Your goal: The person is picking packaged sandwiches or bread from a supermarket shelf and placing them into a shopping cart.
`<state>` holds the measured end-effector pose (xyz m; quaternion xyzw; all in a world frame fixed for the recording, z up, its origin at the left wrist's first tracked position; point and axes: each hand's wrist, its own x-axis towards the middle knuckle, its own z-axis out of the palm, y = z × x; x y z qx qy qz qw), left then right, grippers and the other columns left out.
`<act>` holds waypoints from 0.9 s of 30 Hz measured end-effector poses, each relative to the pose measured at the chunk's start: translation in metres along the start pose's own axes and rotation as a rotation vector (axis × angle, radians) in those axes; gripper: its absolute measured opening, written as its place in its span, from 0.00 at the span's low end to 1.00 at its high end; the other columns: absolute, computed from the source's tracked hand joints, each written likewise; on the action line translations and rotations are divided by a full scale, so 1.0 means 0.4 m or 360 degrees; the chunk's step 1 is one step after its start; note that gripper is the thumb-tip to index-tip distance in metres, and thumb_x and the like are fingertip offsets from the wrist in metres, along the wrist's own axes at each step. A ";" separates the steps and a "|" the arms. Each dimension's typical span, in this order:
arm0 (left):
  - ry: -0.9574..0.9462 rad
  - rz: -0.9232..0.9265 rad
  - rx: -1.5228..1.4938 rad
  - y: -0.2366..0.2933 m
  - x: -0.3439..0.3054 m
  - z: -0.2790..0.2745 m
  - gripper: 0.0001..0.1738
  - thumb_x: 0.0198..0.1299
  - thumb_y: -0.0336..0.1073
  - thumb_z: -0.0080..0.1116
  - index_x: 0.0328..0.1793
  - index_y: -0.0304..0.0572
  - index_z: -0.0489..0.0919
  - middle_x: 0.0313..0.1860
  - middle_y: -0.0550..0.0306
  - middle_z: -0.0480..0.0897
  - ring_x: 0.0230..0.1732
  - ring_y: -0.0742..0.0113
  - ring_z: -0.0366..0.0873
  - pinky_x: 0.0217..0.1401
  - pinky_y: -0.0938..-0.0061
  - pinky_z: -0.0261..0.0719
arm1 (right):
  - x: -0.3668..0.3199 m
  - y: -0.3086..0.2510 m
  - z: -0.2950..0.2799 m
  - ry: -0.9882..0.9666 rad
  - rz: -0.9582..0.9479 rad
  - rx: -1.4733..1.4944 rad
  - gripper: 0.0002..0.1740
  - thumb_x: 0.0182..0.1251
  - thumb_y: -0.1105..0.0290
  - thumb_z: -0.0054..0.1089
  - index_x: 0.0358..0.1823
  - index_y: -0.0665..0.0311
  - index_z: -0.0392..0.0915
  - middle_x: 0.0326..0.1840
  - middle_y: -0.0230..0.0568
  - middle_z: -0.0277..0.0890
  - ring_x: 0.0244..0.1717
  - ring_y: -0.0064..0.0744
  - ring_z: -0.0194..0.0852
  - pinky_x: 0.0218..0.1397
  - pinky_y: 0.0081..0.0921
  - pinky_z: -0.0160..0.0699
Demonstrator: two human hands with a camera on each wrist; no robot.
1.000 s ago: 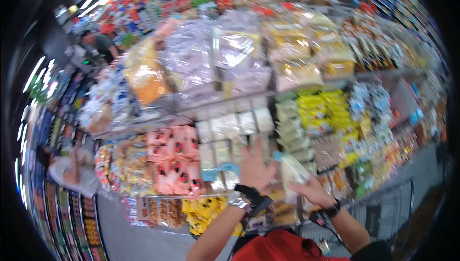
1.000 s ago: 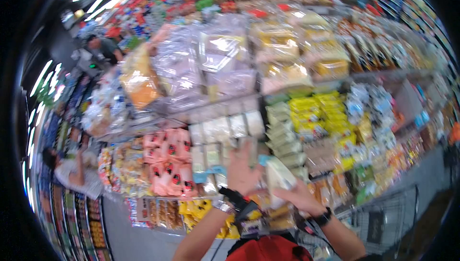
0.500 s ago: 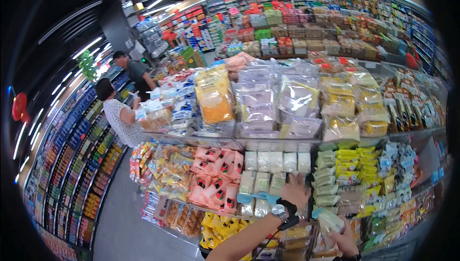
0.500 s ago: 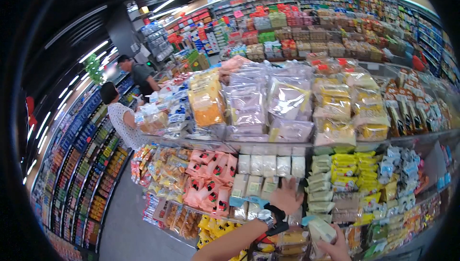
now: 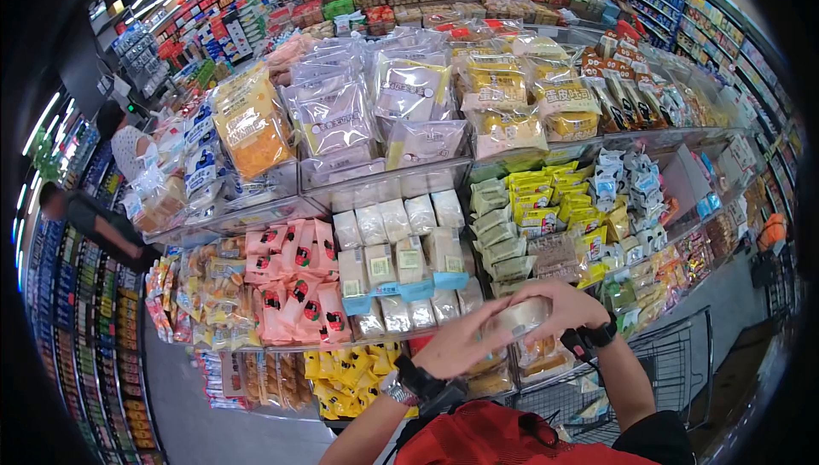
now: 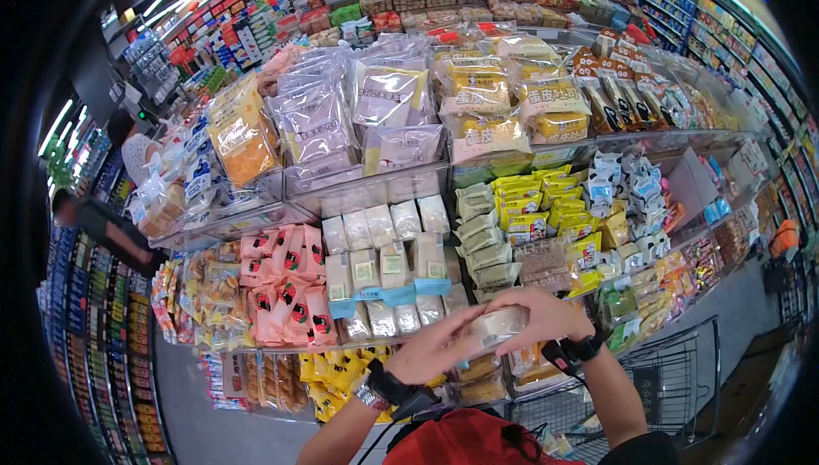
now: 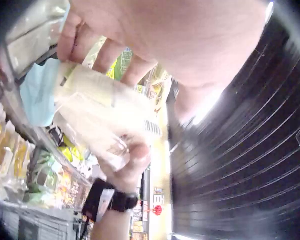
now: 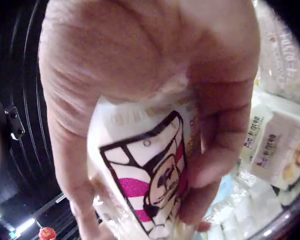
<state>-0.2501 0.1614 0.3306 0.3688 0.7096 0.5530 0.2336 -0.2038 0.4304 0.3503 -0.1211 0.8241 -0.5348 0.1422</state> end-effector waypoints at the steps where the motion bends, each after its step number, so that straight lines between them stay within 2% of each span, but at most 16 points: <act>1: -0.0125 -0.0015 -0.0167 -0.010 -0.022 0.018 0.40 0.71 0.49 0.66 0.82 0.36 0.67 0.72 0.42 0.77 0.72 0.52 0.77 0.74 0.61 0.73 | 0.023 -0.001 -0.004 -0.0140 -0.0074 -0.0029 0.38 0.49 0.60 0.90 0.60 0.65 0.82 0.55 0.37 0.84 0.55 0.27 0.81 0.61 0.27 0.80; 3: -0.0115 -0.0127 -0.0266 -0.051 -0.048 0.035 0.46 0.66 0.47 0.73 0.83 0.36 0.64 0.74 0.43 0.76 0.73 0.55 0.76 0.74 0.62 0.73 | 0.045 -0.024 0.016 -0.0285 -0.0136 -0.0071 0.37 0.49 0.61 0.90 0.60 0.65 0.82 0.56 0.37 0.84 0.56 0.27 0.81 0.62 0.27 0.79; 5: 0.0042 -0.0130 -0.0184 -0.081 -0.064 0.042 0.45 0.66 0.50 0.70 0.85 0.44 0.64 0.71 0.35 0.79 0.70 0.41 0.79 0.73 0.58 0.76 | 0.058 -0.057 0.047 -0.0143 0.0120 0.0178 0.36 0.45 0.67 0.90 0.58 0.64 0.83 0.56 0.35 0.84 0.59 0.29 0.82 0.66 0.30 0.78; 7: 0.0101 -0.0133 -0.0083 -0.072 -0.076 0.024 0.45 0.66 0.49 0.70 0.85 0.44 0.64 0.69 0.35 0.80 0.68 0.39 0.81 0.71 0.56 0.77 | 0.060 -0.010 0.096 -0.0084 0.0105 0.0235 0.38 0.47 0.68 0.89 0.62 0.63 0.80 0.61 0.36 0.82 0.60 0.29 0.81 0.66 0.29 0.79; 9: 0.0160 -0.0136 0.0017 -0.051 -0.089 0.002 0.45 0.66 0.49 0.70 0.84 0.44 0.64 0.68 0.35 0.80 0.65 0.38 0.82 0.69 0.54 0.78 | 0.052 0.045 0.155 0.0475 -0.0044 0.0334 0.44 0.51 0.70 0.86 0.71 0.60 0.73 0.69 0.39 0.75 0.64 0.31 0.78 0.69 0.31 0.78; 10: 0.0290 -0.0246 0.0156 -0.036 -0.097 -0.007 0.45 0.65 0.49 0.70 0.84 0.46 0.64 0.65 0.37 0.81 0.62 0.38 0.83 0.66 0.53 0.79 | 0.050 -0.002 0.200 0.0688 0.0304 0.1043 0.51 0.55 0.72 0.85 0.77 0.62 0.61 0.73 0.43 0.66 0.69 0.33 0.73 0.72 0.34 0.77; 11: 0.0418 -0.0358 0.0294 -0.030 -0.103 -0.014 0.45 0.64 0.49 0.70 0.84 0.47 0.65 0.62 0.38 0.82 0.58 0.39 0.84 0.64 0.52 0.81 | 0.054 -0.013 0.240 0.0689 0.0309 0.1037 0.51 0.55 0.72 0.85 0.77 0.62 0.61 0.73 0.43 0.66 0.69 0.33 0.73 0.72 0.34 0.77; 13: 0.0407 -0.0253 0.0598 -0.043 -0.109 -0.013 0.44 0.63 0.50 0.70 0.83 0.48 0.66 0.60 0.40 0.83 0.56 0.41 0.84 0.62 0.52 0.81 | 0.054 -0.023 0.322 0.0930 0.0278 0.1573 0.58 0.56 0.75 0.82 0.83 0.60 0.50 0.73 0.47 0.65 0.73 0.38 0.70 0.72 0.38 0.78; 14: 0.0399 -0.0147 0.0909 -0.047 -0.111 -0.011 0.44 0.62 0.50 0.70 0.83 0.48 0.67 0.58 0.42 0.83 0.54 0.43 0.85 0.60 0.52 0.82 | 0.072 0.013 0.372 0.1056 0.0144 0.1349 0.61 0.58 0.76 0.81 0.84 0.58 0.44 0.73 0.48 0.65 0.73 0.39 0.70 0.70 0.39 0.81; 17: 0.0499 0.0058 0.0870 -0.025 -0.099 -0.007 0.41 0.61 0.51 0.69 0.79 0.45 0.70 0.54 0.45 0.83 0.51 0.44 0.84 0.56 0.51 0.82 | 0.122 -0.067 0.392 0.1330 0.0241 0.1108 0.59 0.60 0.78 0.79 0.84 0.57 0.44 0.74 0.48 0.65 0.71 0.39 0.72 0.68 0.39 0.82; 21: 0.0444 0.0087 0.0637 -0.073 -0.056 -0.094 0.33 0.63 0.46 0.65 0.70 0.36 0.74 0.55 0.40 0.82 0.51 0.39 0.83 0.53 0.48 0.81 | 0.166 0.013 0.290 0.1265 0.0280 0.1490 0.54 0.63 0.82 0.74 0.83 0.58 0.47 0.70 0.43 0.70 0.65 0.39 0.77 0.64 0.37 0.85; 22: 0.0498 0.0089 0.0753 -0.093 -0.033 -0.126 0.31 0.64 0.45 0.64 0.70 0.36 0.74 0.56 0.40 0.82 0.52 0.38 0.83 0.55 0.50 0.81 | 0.157 -0.008 0.259 0.1140 0.0263 0.1599 0.46 0.65 0.82 0.72 0.81 0.60 0.56 0.68 0.42 0.74 0.64 0.35 0.79 0.63 0.35 0.85; 23: 0.0552 0.0091 0.0868 -0.112 -0.005 -0.152 0.30 0.65 0.43 0.62 0.69 0.35 0.75 0.57 0.39 0.82 0.52 0.37 0.83 0.56 0.51 0.82 | 0.149 -0.021 0.229 0.1171 0.0268 0.1582 0.46 0.65 0.82 0.72 0.81 0.60 0.56 0.68 0.42 0.74 0.64 0.35 0.79 0.63 0.35 0.85; 24: 0.0493 -0.0095 0.1053 -0.124 0.023 -0.165 0.32 0.64 0.42 0.62 0.73 0.36 0.73 0.62 0.38 0.80 0.60 0.37 0.80 0.63 0.51 0.78 | 0.148 -0.030 0.203 0.1068 0.0246 0.1584 0.41 0.66 0.81 0.70 0.79 0.61 0.61 0.67 0.41 0.76 0.63 0.33 0.79 0.63 0.33 0.85; 25: 0.0489 -0.0101 0.1050 -0.135 0.046 -0.172 0.32 0.64 0.42 0.62 0.73 0.36 0.73 0.62 0.38 0.80 0.60 0.37 0.80 0.63 0.51 0.78 | 0.149 -0.030 0.191 0.0946 0.0230 0.1599 0.37 0.68 0.80 0.69 0.77 0.62 0.66 0.66 0.41 0.78 0.62 0.31 0.80 0.63 0.32 0.85; 27: 0.0456 0.0116 0.1387 -0.162 0.091 -0.184 0.37 0.62 0.42 0.64 0.76 0.37 0.69 0.69 0.38 0.76 0.68 0.38 0.74 0.68 0.50 0.73 | 0.150 -0.021 0.180 0.1000 0.0206 0.1506 0.34 0.69 0.78 0.68 0.76 0.62 0.69 0.64 0.40 0.80 0.60 0.29 0.81 0.62 0.28 0.84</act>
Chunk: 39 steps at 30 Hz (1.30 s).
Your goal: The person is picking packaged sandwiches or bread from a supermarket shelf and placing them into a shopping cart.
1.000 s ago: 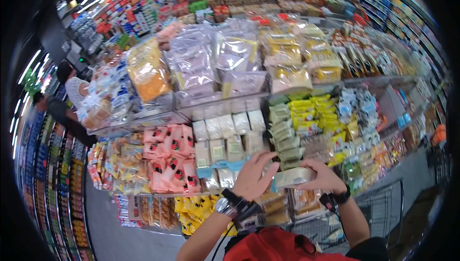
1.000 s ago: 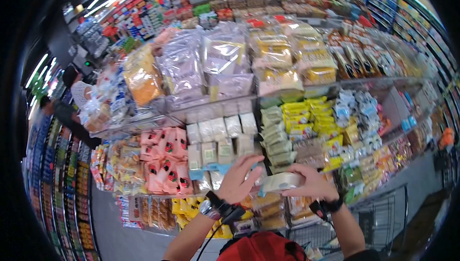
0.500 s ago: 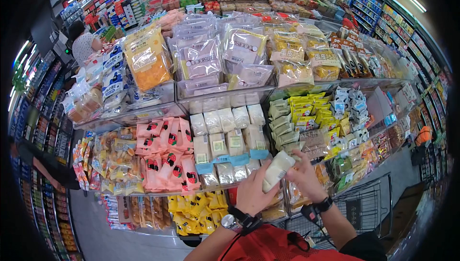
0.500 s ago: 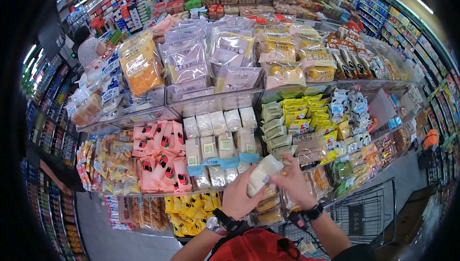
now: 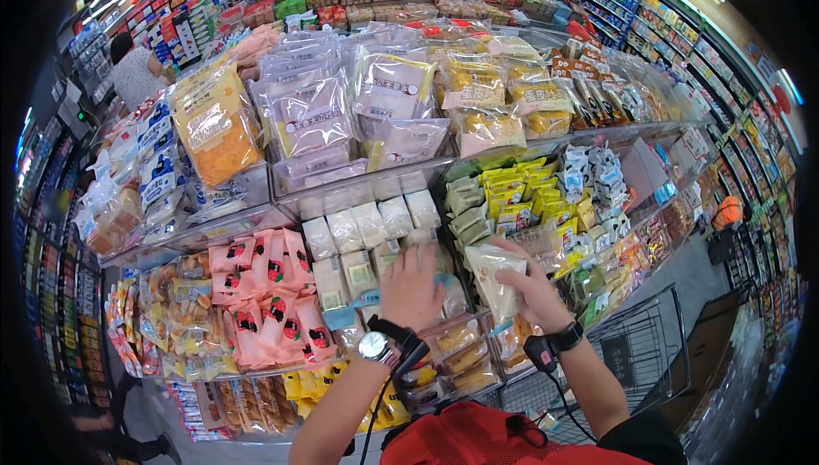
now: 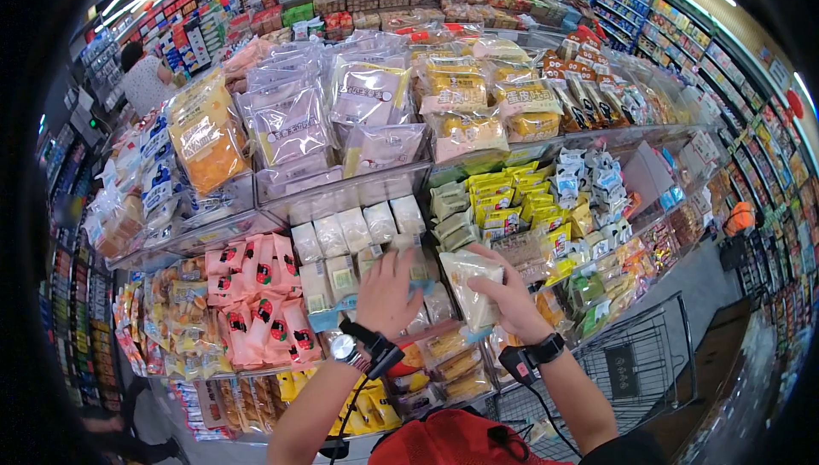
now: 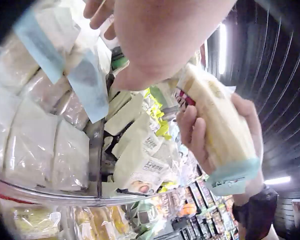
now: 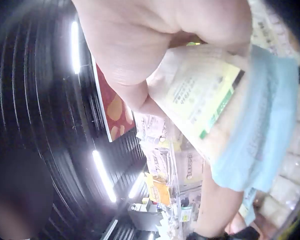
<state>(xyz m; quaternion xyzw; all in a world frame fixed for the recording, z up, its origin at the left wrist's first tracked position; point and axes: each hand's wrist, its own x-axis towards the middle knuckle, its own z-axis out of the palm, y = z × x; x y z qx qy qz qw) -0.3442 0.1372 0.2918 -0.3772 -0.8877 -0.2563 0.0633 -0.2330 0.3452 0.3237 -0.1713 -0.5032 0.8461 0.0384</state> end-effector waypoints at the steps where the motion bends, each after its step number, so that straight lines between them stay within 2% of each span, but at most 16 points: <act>1: -0.0214 -0.0017 0.0003 -0.006 0.020 0.023 0.44 0.60 0.43 0.66 0.82 0.44 0.65 0.78 0.39 0.69 0.77 0.38 0.67 0.75 0.47 0.68 | 0.003 -0.004 -0.002 0.0049 -0.0060 -0.0208 0.34 0.69 0.76 0.69 0.75 0.63 0.70 0.64 0.40 0.80 0.60 0.28 0.81 0.61 0.28 0.84; 3: -0.0230 0.0069 0.0100 -0.015 0.044 0.070 0.45 0.59 0.44 0.67 0.84 0.48 0.64 0.80 0.39 0.66 0.80 0.38 0.63 0.78 0.46 0.65 | 0.011 -0.017 -0.003 0.0099 -0.0112 -0.0415 0.33 0.69 0.74 0.70 0.75 0.64 0.70 0.63 0.40 0.80 0.59 0.28 0.81 0.60 0.27 0.84; 5: -0.0331 0.0119 0.0157 -0.026 0.070 0.112 0.47 0.56 0.46 0.69 0.85 0.58 0.67 0.86 0.39 0.60 0.86 0.37 0.54 0.85 0.43 0.55 | 0.024 -0.040 -0.002 0.0195 -0.0191 -0.1042 0.34 0.69 0.70 0.72 0.75 0.63 0.69 0.62 0.43 0.81 0.58 0.30 0.82 0.59 0.30 0.84; 8: -0.0339 0.0168 0.0402 -0.071 0.071 0.166 0.43 0.57 0.46 0.70 0.81 0.55 0.72 0.86 0.39 0.60 0.86 0.36 0.54 0.84 0.42 0.56 | 0.043 -0.028 0.025 0.0338 -0.0415 -0.1260 0.35 0.69 0.67 0.72 0.74 0.63 0.68 0.59 0.44 0.82 0.56 0.31 0.82 0.58 0.32 0.84; 10: -0.0353 0.0158 0.0477 -0.074 0.065 0.162 0.40 0.57 0.45 0.70 0.78 0.53 0.75 0.86 0.39 0.60 0.85 0.36 0.55 0.84 0.42 0.57 | 0.061 -0.020 0.043 0.0355 -0.0383 -0.1186 0.32 0.71 0.66 0.70 0.73 0.62 0.68 0.58 0.50 0.82 0.56 0.39 0.85 0.58 0.35 0.84; 13: -0.0201 0.0040 0.0379 -0.057 0.051 0.136 0.39 0.56 0.44 0.70 0.77 0.48 0.75 0.86 0.39 0.60 0.84 0.36 0.58 0.83 0.42 0.59 | 0.103 0.003 0.064 0.0219 -0.0572 -0.1490 0.27 0.75 0.63 0.64 0.70 0.63 0.69 0.61 0.63 0.78 0.54 0.63 0.84 0.55 0.43 0.85; 14: -0.0215 0.0037 0.0387 -0.052 0.050 0.143 0.39 0.56 0.44 0.70 0.77 0.48 0.75 0.86 0.39 0.60 0.84 0.36 0.58 0.83 0.42 0.59 | 0.124 0.021 0.064 0.0218 -0.0562 -0.1477 0.27 0.75 0.63 0.64 0.70 0.63 0.69 0.61 0.63 0.78 0.54 0.63 0.84 0.55 0.43 0.85; 16: -0.0111 -0.0008 0.0383 -0.041 0.045 0.147 0.39 0.56 0.42 0.69 0.77 0.47 0.75 0.85 0.38 0.61 0.83 0.35 0.59 0.83 0.42 0.59 | 0.156 0.038 0.090 0.0242 -0.0980 -0.1844 0.25 0.75 0.64 0.63 0.68 0.63 0.69 0.62 0.60 0.75 0.50 0.65 0.83 0.50 0.47 0.85; 17: -0.0111 -0.0015 0.0398 -0.036 0.044 0.144 0.40 0.55 0.41 0.69 0.77 0.45 0.74 0.85 0.36 0.61 0.83 0.34 0.59 0.83 0.42 0.58 | 0.161 0.033 0.108 0.0251 -0.0907 -0.1875 0.22 0.76 0.64 0.62 0.65 0.64 0.69 0.62 0.61 0.73 0.49 0.67 0.83 0.46 0.50 0.86; 21: -0.0169 -0.0038 0.0446 -0.031 0.025 0.135 0.43 0.55 0.43 0.68 0.79 0.42 0.72 0.85 0.33 0.60 0.84 0.33 0.58 0.84 0.40 0.56 | 0.194 0.060 0.132 0.0279 -0.0958 -0.2158 0.21 0.76 0.62 0.60 0.63 0.63 0.70 0.63 0.63 0.72 0.44 0.68 0.85 0.41 0.51 0.88; 23: -0.0167 -0.0054 0.0492 -0.025 0.003 0.157 0.47 0.55 0.47 0.67 0.82 0.40 0.67 0.86 0.32 0.58 0.85 0.32 0.57 0.85 0.38 0.53 | 0.203 0.058 0.142 0.0221 -0.0720 -0.2304 0.20 0.76 0.62 0.60 0.63 0.63 0.71 0.60 0.65 0.73 0.44 0.70 0.83 0.42 0.54 0.88; 26: -0.0167 -0.0085 0.0429 -0.013 -0.017 0.160 0.48 0.53 0.44 0.69 0.82 0.43 0.68 0.87 0.33 0.56 0.85 0.35 0.56 0.86 0.40 0.52 | 0.215 0.072 0.148 0.0141 -0.0703 -0.2485 0.20 0.76 0.62 0.60 0.62 0.65 0.71 0.61 0.69 0.72 0.41 0.71 0.84 0.40 0.54 0.88; 32: -0.0248 -0.0049 0.0570 -0.036 -0.032 0.141 0.49 0.56 0.50 0.65 0.84 0.44 0.65 0.87 0.34 0.56 0.85 0.36 0.56 0.86 0.37 0.48 | 0.238 0.097 0.158 0.0099 -0.0686 -0.2496 0.21 0.75 0.62 0.60 0.61 0.68 0.70 0.60 0.73 0.72 0.41 0.71 0.84 0.39 0.53 0.88; 34: -0.0248 -0.0048 0.0550 -0.039 -0.037 0.125 0.49 0.55 0.51 0.65 0.84 0.44 0.66 0.87 0.35 0.57 0.85 0.38 0.57 0.86 0.35 0.47 | 0.261 0.134 0.137 0.0114 -0.0774 -0.2520 0.22 0.76 0.62 0.59 0.61 0.68 0.69 0.57 0.71 0.73 0.40 0.70 0.84 0.39 0.54 0.88; 36: -0.0247 -0.0046 0.0530 -0.044 -0.038 0.116 0.48 0.55 0.51 0.66 0.83 0.45 0.67 0.87 0.36 0.57 0.85 0.40 0.57 0.86 0.34 0.47 | 0.281 0.156 0.130 0.0123 -0.0983 -0.2535 0.19 0.75 0.62 0.59 0.57 0.68 0.70 0.51 0.64 0.73 0.32 0.64 0.86 0.30 0.48 0.89; 39: -0.0217 -0.0068 0.0501 -0.057 -0.046 0.108 0.48 0.53 0.52 0.67 0.82 0.46 0.69 0.87 0.38 0.57 0.86 0.42 0.55 0.85 0.33 0.47 | 0.307 0.177 0.137 0.0147 -0.0850 -0.2611 0.18 0.76 0.62 0.58 0.55 0.68 0.69 0.49 0.63 0.73 0.34 0.64 0.86 0.32 0.49 0.89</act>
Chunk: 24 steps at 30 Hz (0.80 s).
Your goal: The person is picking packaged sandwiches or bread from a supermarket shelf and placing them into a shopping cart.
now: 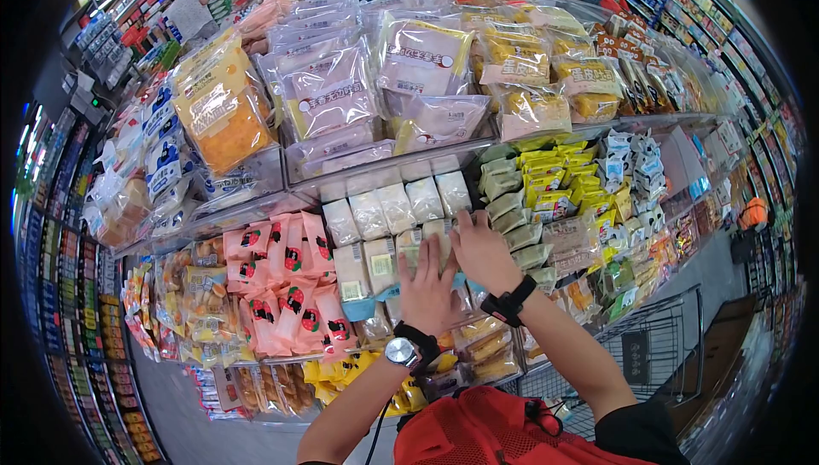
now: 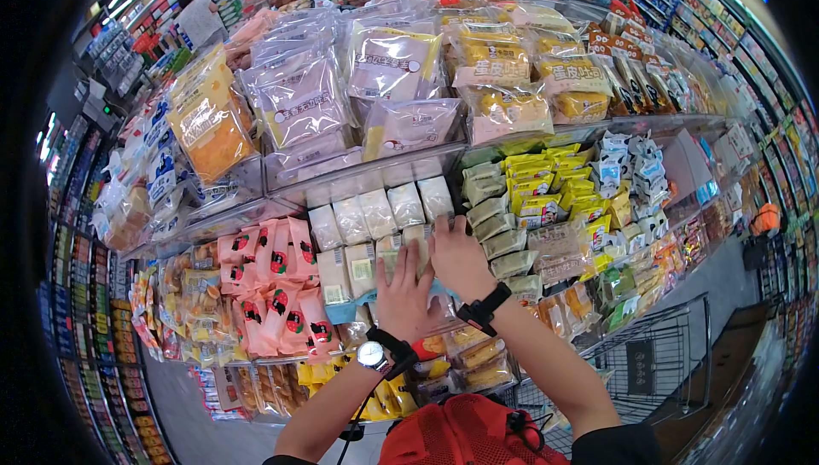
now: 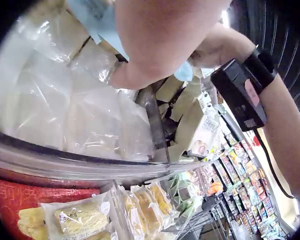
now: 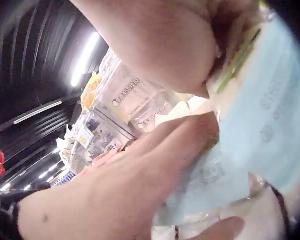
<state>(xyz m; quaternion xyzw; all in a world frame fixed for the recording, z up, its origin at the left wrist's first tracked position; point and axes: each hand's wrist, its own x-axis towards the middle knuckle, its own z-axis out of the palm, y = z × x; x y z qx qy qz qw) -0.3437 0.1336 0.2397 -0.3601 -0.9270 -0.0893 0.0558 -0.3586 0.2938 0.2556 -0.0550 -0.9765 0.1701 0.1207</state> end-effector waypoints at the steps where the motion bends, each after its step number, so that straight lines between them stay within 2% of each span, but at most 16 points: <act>1: -0.0040 0.0004 -0.0007 -0.006 -0.006 0.000 0.49 0.53 0.53 0.67 0.82 0.47 0.68 0.87 0.39 0.57 0.86 0.43 0.54 0.85 0.32 0.46 | 0.002 0.001 0.014 -0.0002 -0.0006 -0.0001 0.18 0.76 0.62 0.58 0.55 0.68 0.69 0.49 0.63 0.73 0.34 0.64 0.86 0.32 0.49 0.89; 3: -0.0071 -0.0001 -0.0019 -0.013 -0.012 -0.002 0.49 0.53 0.53 0.68 0.83 0.47 0.67 0.87 0.39 0.57 0.87 0.44 0.53 0.85 0.31 0.46 | 0.009 0.004 0.038 -0.0012 0.0048 0.0064 0.19 0.78 0.63 0.57 0.59 0.68 0.67 0.52 0.66 0.70 0.42 0.71 0.82 0.39 0.54 0.88; 7: -0.0091 0.0017 -0.0266 -0.034 -0.024 -0.015 0.51 0.55 0.53 0.69 0.85 0.50 0.64 0.87 0.39 0.57 0.88 0.42 0.50 0.85 0.31 0.45 | 0.009 0.012 0.069 0.0069 0.0046 0.0140 0.20 0.77 0.61 0.58 0.58 0.69 0.68 0.56 0.68 0.69 0.41 0.69 0.84 0.39 0.52 0.89; 9: -0.0057 0.0024 -0.0350 -0.051 -0.039 -0.022 0.51 0.55 0.52 0.69 0.86 0.52 0.63 0.87 0.39 0.57 0.88 0.41 0.50 0.85 0.31 0.45 | -0.004 0.022 0.088 0.0224 -0.0063 0.0213 0.27 0.77 0.61 0.59 0.67 0.71 0.65 0.66 0.75 0.65 0.55 0.74 0.80 0.54 0.55 0.86; 10: 0.0032 -0.0059 -0.0313 -0.058 -0.055 -0.025 0.51 0.55 0.52 0.70 0.86 0.54 0.63 0.87 0.38 0.57 0.88 0.39 0.49 0.85 0.31 0.45 | -0.016 0.005 0.065 0.0220 -0.0065 0.0210 0.27 0.77 0.61 0.59 0.67 0.71 0.65 0.66 0.75 0.65 0.55 0.74 0.80 0.54 0.55 0.86; 11: 0.0120 -0.0141 -0.0276 -0.069 -0.068 -0.027 0.52 0.55 0.52 0.71 0.87 0.57 0.62 0.87 0.37 0.56 0.88 0.38 0.48 0.85 0.31 0.45 | -0.035 -0.012 0.035 0.0226 -0.0127 0.0222 0.32 0.76 0.60 0.60 0.72 0.72 0.62 0.71 0.76 0.62 0.63 0.75 0.73 0.63 0.57 0.79; 12: 0.0083 -0.0215 -0.0185 -0.085 -0.074 -0.030 0.56 0.54 0.56 0.73 0.88 0.62 0.60 0.87 0.34 0.55 0.89 0.32 0.45 0.85 0.27 0.42 | -0.051 -0.026 0.016 0.0231 -0.0189 0.0234 0.37 0.76 0.59 0.61 0.77 0.72 0.59 0.75 0.77 0.59 0.72 0.76 0.66 0.72 0.59 0.73; 13: 0.0083 -0.0218 -0.0189 -0.096 -0.081 -0.036 0.56 0.54 0.56 0.73 0.88 0.62 0.60 0.87 0.34 0.55 0.89 0.32 0.45 0.85 0.27 0.42 | -0.070 -0.029 0.016 0.0227 -0.0191 0.0231 0.37 0.76 0.59 0.61 0.77 0.72 0.59 0.75 0.77 0.59 0.72 0.76 0.66 0.72 0.59 0.73; 15: -0.0031 -0.0431 -0.0114 -0.113 -0.092 -0.053 0.60 0.50 0.60 0.75 0.90 0.65 0.58 0.88 0.33 0.52 0.89 0.29 0.41 0.84 0.24 0.40 | -0.101 -0.034 0.020 0.0120 -0.0251 0.0065 0.40 0.76 0.54 0.60 0.81 0.66 0.60 0.81 0.74 0.55 0.81 0.75 0.55 0.81 0.58 0.61; 16: -0.0049 -0.0429 -0.0056 -0.124 -0.095 -0.034 0.67 0.47 0.63 0.76 0.92 0.68 0.51 0.89 0.36 0.50 0.88 0.26 0.43 0.83 0.21 0.41 | -0.103 -0.033 0.028 0.0116 -0.0254 0.0062 0.40 0.76 0.54 0.60 0.81 0.66 0.60 0.81 0.74 0.55 0.81 0.75 0.55 0.81 0.58 0.61; 18: -0.0015 -0.0411 -0.0041 -0.134 -0.095 -0.016 0.67 0.47 0.63 0.77 0.92 0.68 0.52 0.89 0.36 0.50 0.88 0.26 0.42 0.83 0.22 0.41 | -0.102 -0.034 0.048 0.0105 -0.0379 -0.0247 0.38 0.76 0.47 0.57 0.81 0.58 0.65 0.84 0.69 0.55 0.83 0.73 0.52 0.82 0.60 0.59; 19: 0.0019 -0.0389 -0.0022 -0.139 -0.097 -0.014 0.67 0.46 0.64 0.77 0.92 0.68 0.52 0.90 0.36 0.49 0.88 0.25 0.42 0.83 0.22 0.41 | -0.101 -0.037 0.051 0.0106 -0.0382 -0.0241 0.38 0.76 0.47 0.57 0.81 0.58 0.65 0.84 0.69 0.55 0.83 0.73 0.52 0.82 0.60 0.59; 21: 0.0046 -0.0385 -0.0095 -0.143 -0.098 -0.018 0.66 0.46 0.63 0.78 0.91 0.69 0.53 0.89 0.35 0.49 0.88 0.25 0.40 0.83 0.21 0.40 | -0.096 -0.039 0.049 0.0110 -0.0350 -0.0236 0.37 0.76 0.43 0.55 0.80 0.51 0.68 0.84 0.68 0.55 0.84 0.72 0.50 0.83 0.60 0.57; 24: 0.0062 -0.0379 -0.0165 -0.148 -0.096 -0.030 0.66 0.45 0.63 0.78 0.91 0.70 0.55 0.89 0.35 0.49 0.89 0.24 0.38 0.82 0.19 0.39 | -0.094 -0.044 0.033 0.0069 -0.0426 -0.0241 0.39 0.76 0.41 0.56 0.83 0.49 0.66 0.84 0.68 0.55 0.84 0.72 0.50 0.83 0.61 0.54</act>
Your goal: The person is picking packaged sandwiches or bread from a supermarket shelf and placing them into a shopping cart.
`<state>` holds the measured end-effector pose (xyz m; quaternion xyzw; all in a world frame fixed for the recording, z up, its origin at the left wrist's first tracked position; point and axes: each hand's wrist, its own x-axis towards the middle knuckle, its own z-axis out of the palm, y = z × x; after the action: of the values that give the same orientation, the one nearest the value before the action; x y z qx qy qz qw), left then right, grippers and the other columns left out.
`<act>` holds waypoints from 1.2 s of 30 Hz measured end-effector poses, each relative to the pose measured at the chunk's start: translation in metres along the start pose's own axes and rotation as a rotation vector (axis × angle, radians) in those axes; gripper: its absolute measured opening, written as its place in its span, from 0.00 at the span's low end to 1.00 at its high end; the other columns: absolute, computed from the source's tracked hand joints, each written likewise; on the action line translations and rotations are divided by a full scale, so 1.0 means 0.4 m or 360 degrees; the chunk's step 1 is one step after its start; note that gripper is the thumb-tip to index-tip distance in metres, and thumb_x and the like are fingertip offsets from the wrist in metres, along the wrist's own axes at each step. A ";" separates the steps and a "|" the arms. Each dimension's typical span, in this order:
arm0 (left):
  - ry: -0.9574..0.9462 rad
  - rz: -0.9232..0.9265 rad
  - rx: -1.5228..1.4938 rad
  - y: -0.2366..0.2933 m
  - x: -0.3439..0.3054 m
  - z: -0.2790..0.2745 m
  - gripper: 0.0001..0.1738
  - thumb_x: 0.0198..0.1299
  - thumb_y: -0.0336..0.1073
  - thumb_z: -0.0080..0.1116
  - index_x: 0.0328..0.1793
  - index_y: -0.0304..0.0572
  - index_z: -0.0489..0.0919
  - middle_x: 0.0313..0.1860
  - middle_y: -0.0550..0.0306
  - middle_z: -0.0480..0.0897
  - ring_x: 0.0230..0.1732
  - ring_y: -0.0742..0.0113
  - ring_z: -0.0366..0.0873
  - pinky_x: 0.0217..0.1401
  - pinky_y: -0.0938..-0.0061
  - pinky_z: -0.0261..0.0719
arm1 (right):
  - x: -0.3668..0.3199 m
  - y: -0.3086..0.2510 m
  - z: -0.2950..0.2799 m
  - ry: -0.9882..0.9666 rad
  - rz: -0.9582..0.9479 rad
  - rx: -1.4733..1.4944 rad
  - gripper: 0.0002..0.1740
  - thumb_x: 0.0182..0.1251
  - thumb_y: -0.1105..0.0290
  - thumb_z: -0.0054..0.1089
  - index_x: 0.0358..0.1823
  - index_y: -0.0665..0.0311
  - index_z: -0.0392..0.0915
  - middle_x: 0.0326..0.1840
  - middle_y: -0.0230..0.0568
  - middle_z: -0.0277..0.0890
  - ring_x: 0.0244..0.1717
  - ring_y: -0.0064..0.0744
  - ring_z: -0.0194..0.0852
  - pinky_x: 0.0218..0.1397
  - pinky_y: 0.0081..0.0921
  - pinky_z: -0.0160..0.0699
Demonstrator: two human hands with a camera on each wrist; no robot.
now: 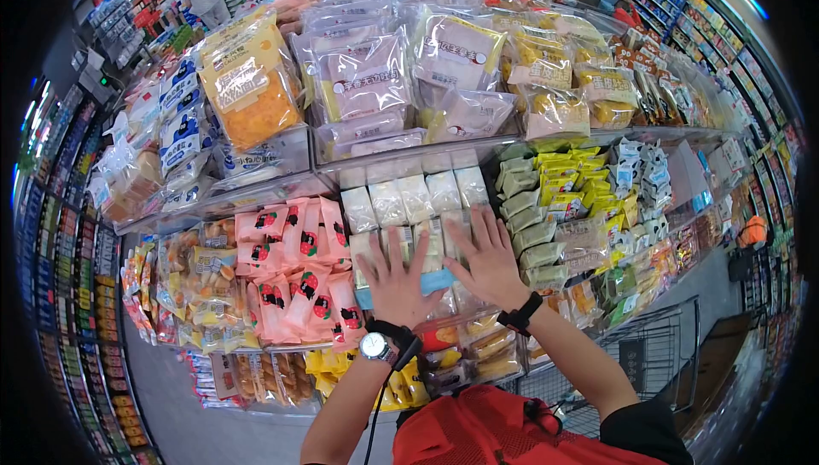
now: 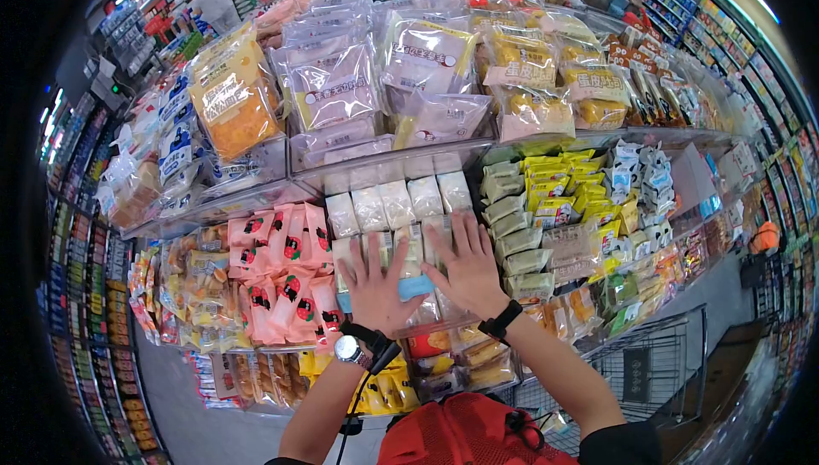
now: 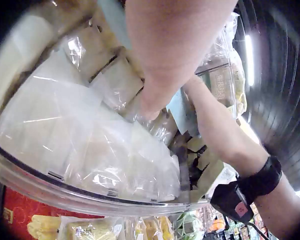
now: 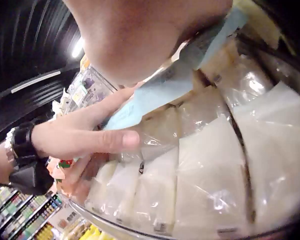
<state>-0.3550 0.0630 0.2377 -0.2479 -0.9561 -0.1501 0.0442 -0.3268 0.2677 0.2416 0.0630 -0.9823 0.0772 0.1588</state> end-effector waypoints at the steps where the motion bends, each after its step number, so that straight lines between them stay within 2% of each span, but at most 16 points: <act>1: -0.0011 0.0001 0.0005 -0.001 0.001 -0.004 0.66 0.45 0.64 0.78 0.91 0.71 0.55 0.89 0.35 0.49 0.88 0.24 0.38 0.81 0.18 0.39 | -0.001 -0.001 0.003 0.0001 0.0012 0.0007 0.39 0.76 0.41 0.56 0.83 0.49 0.66 0.84 0.68 0.55 0.84 0.72 0.50 0.83 0.61 0.54; 8: -0.0100 -0.0016 0.0058 0.019 0.019 -0.014 0.67 0.44 0.66 0.77 0.91 0.71 0.54 0.90 0.34 0.47 0.88 0.23 0.38 0.80 0.17 0.39 | 0.011 0.034 -0.006 0.0025 -0.0129 0.0021 0.41 0.75 0.39 0.55 0.83 0.50 0.66 0.83 0.69 0.56 0.84 0.69 0.52 0.84 0.61 0.52; 13: -0.0137 0.0054 -0.0047 0.028 -0.004 -0.051 0.69 0.46 0.65 0.77 0.92 0.60 0.51 0.90 0.35 0.48 0.89 0.28 0.40 0.85 0.29 0.42 | 0.009 0.049 -0.029 0.0028 -0.0173 0.0163 0.41 0.74 0.39 0.57 0.82 0.52 0.67 0.83 0.62 0.59 0.84 0.65 0.53 0.85 0.59 0.51; 14: -0.0123 0.0078 -0.0031 0.048 -0.020 -0.070 0.61 0.51 0.60 0.75 0.89 0.51 0.58 0.87 0.35 0.54 0.87 0.29 0.47 0.85 0.34 0.49 | 0.003 0.042 -0.049 0.0018 -0.0176 0.0206 0.40 0.74 0.43 0.58 0.80 0.57 0.68 0.81 0.58 0.62 0.83 0.63 0.54 0.85 0.59 0.52; 15: -0.0148 0.0091 -0.0027 0.062 -0.040 -0.074 0.61 0.51 0.60 0.75 0.89 0.51 0.58 0.87 0.35 0.54 0.87 0.29 0.47 0.85 0.34 0.49 | -0.014 0.039 -0.067 0.0010 -0.0151 0.0217 0.40 0.74 0.43 0.58 0.80 0.57 0.68 0.81 0.58 0.62 0.83 0.63 0.54 0.85 0.59 0.52; 17: -0.0015 0.0195 -0.0233 0.083 -0.098 -0.078 0.47 0.55 0.51 0.75 0.80 0.45 0.70 0.81 0.36 0.63 0.82 0.29 0.56 0.81 0.37 0.57 | -0.069 0.023 -0.091 -0.0090 -0.0239 0.0240 0.38 0.72 0.48 0.59 0.77 0.61 0.68 0.79 0.56 0.64 0.83 0.61 0.55 0.85 0.58 0.51; 18: 0.0022 0.0211 -0.0328 0.106 -0.126 -0.091 0.34 0.56 0.43 0.74 0.69 0.42 0.77 0.73 0.38 0.71 0.76 0.32 0.64 0.77 0.40 0.63 | -0.103 0.015 -0.100 -0.0032 -0.0266 0.0279 0.33 0.69 0.54 0.63 0.71 0.62 0.73 0.74 0.55 0.69 0.79 0.58 0.61 0.81 0.56 0.59; 19: 0.0004 0.0212 -0.0447 0.128 -0.151 -0.101 0.26 0.56 0.40 0.74 0.60 0.42 0.80 0.65 0.44 0.77 0.69 0.37 0.71 0.72 0.44 0.68 | -0.148 0.017 -0.096 -0.0032 -0.0234 0.0284 0.33 0.69 0.54 0.63 0.71 0.62 0.73 0.74 0.55 0.69 0.79 0.58 0.61 0.81 0.56 0.59; 21: -0.0156 0.0296 -0.0719 0.141 -0.208 -0.096 0.15 0.58 0.38 0.73 0.49 0.42 0.83 0.51 0.50 0.83 0.55 0.46 0.80 0.60 0.52 0.76 | -0.245 0.021 -0.090 -0.0022 -0.0275 0.0590 0.24 0.67 0.59 0.65 0.61 0.61 0.77 0.61 0.48 0.78 0.67 0.53 0.74 0.69 0.49 0.73; 22: -0.0203 0.0350 -0.0743 0.146 -0.235 -0.088 0.15 0.58 0.38 0.73 0.49 0.42 0.83 0.51 0.50 0.83 0.55 0.46 0.80 0.60 0.52 0.76 | -0.297 0.020 -0.105 -0.0023 -0.0203 0.0569 0.24 0.67 0.59 0.65 0.61 0.61 0.77 0.61 0.48 0.78 0.67 0.53 0.74 0.69 0.49 0.73; 24: -0.0570 0.0409 -0.1074 0.167 -0.297 -0.057 0.09 0.61 0.36 0.71 0.41 0.42 0.82 0.36 0.52 0.84 0.41 0.50 0.83 0.45 0.58 0.79 | -0.402 0.026 -0.137 -0.0272 -0.0265 0.0623 0.12 0.68 0.62 0.65 0.46 0.59 0.77 0.43 0.40 0.78 0.49 0.46 0.80 0.53 0.42 0.79; 28: -0.1227 0.0609 -0.1164 0.247 -0.428 0.061 0.10 0.68 0.39 0.66 0.38 0.43 0.79 0.28 0.52 0.81 0.32 0.47 0.82 0.35 0.54 0.75 | -0.698 0.041 -0.121 -0.0335 0.0190 0.0936 0.12 0.70 0.61 0.64 0.35 0.60 0.74 0.31 0.43 0.75 0.36 0.48 0.79 0.42 0.43 0.78; 31: -0.1514 0.0895 -0.1194 0.292 -0.529 0.145 0.10 0.69 0.40 0.64 0.40 0.42 0.79 0.30 0.50 0.83 0.33 0.46 0.83 0.35 0.54 0.76 | -0.993 0.062 -0.063 -0.0652 0.0907 0.0964 0.14 0.73 0.58 0.60 0.35 0.62 0.79 0.29 0.49 0.80 0.35 0.55 0.82 0.40 0.50 0.80; 32: -0.1721 0.0857 -0.1190 0.302 -0.553 0.159 0.11 0.71 0.41 0.62 0.42 0.42 0.79 0.32 0.48 0.84 0.34 0.45 0.84 0.36 0.52 0.77 | -1.090 0.068 -0.042 -0.0628 0.0970 0.0967 0.14 0.73 0.58 0.60 0.35 0.62 0.79 0.29 0.49 0.80 0.35 0.55 0.82 0.40 0.50 0.80; 34: -0.1936 0.0819 -0.1074 0.326 -0.582 0.185 0.11 0.72 0.42 0.61 0.43 0.41 0.79 0.33 0.47 0.85 0.35 0.44 0.85 0.37 0.52 0.78 | -1.296 0.082 0.004 -0.0725 0.1559 0.0842 0.14 0.72 0.58 0.61 0.34 0.61 0.81 0.29 0.49 0.82 0.38 0.56 0.84 0.40 0.48 0.80; 36: -0.2157 0.0683 -0.0834 0.362 -0.590 0.214 0.12 0.72 0.43 0.59 0.46 0.42 0.79 0.35 0.45 0.86 0.37 0.43 0.85 0.39 0.53 0.80 | -1.482 0.117 0.051 -0.0611 0.1888 0.0805 0.13 0.72 0.59 0.60 0.36 0.60 0.82 0.29 0.49 0.82 0.39 0.56 0.85 0.43 0.48 0.81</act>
<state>-0.0791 0.1013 0.1573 -0.4689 -0.6377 -0.1753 -0.5854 0.2184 0.3688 0.0258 -0.4394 -0.8131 0.3664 -0.1075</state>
